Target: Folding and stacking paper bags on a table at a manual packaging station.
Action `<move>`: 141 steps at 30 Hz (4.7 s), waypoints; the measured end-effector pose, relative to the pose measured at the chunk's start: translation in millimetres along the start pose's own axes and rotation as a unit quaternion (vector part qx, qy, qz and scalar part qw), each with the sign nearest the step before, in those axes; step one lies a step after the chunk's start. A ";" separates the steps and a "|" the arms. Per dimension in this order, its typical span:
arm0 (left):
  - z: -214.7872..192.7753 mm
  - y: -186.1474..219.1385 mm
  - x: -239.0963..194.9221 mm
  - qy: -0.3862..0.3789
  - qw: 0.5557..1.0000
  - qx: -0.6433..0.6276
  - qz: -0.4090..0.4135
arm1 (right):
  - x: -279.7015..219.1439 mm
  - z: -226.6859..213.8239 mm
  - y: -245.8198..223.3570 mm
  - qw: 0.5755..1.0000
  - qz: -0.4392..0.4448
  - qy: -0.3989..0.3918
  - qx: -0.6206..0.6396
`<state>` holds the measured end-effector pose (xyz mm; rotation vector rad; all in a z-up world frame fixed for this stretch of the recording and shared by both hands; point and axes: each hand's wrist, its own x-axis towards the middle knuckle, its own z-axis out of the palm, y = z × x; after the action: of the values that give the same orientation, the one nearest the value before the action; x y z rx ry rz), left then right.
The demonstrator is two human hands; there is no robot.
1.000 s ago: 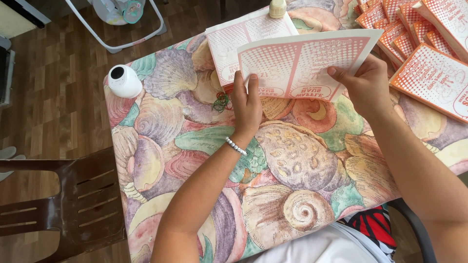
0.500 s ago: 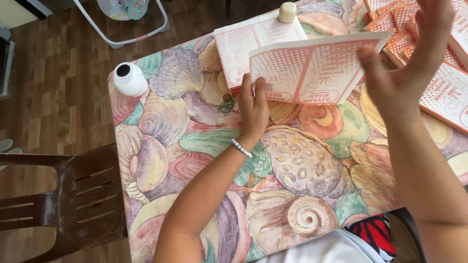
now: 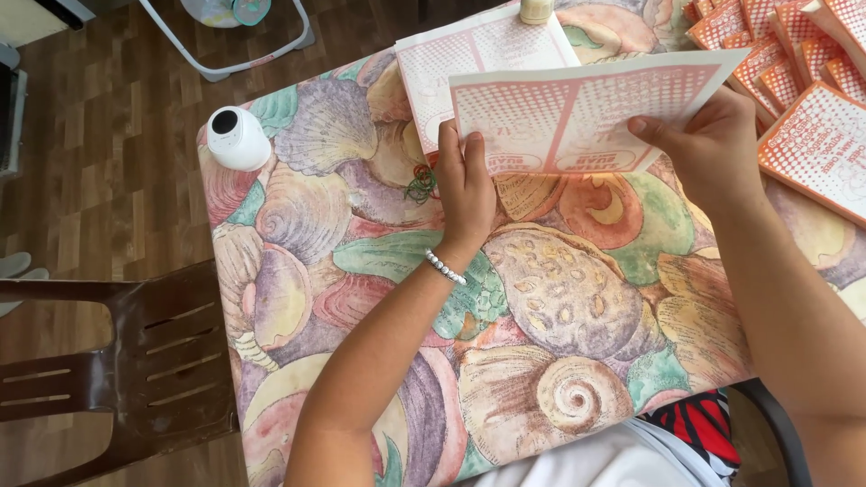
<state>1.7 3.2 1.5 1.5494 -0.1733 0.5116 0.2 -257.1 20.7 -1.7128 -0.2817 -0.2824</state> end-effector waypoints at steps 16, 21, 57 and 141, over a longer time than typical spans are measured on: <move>6.8 4.2 0.0 -0.015 0.999 0.010 -0.026 | 0.6 2.6 8.3 0.998 0.036 0.047 0.020; 6.8 2.5 -0.7 -0.005 0.999 0.022 -0.025 | 1.2 -1.3 11.3 0.999 0.018 0.032 0.037; 10.7 -9.3 -1.4 -0.013 1.000 0.018 -0.001 | 0.5 -4.1 11.1 0.999 0.034 0.028 -0.021; -50.3 -22.7 -26.9 -0.318 0.837 0.402 0.194 | -30.1 57.2 12.1 0.866 -0.236 -0.193 -0.396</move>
<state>-23.1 48.2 -32.0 2.5089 -0.8932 0.3720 -22.3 -203.3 -9.7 -2.5040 -0.9995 -0.4526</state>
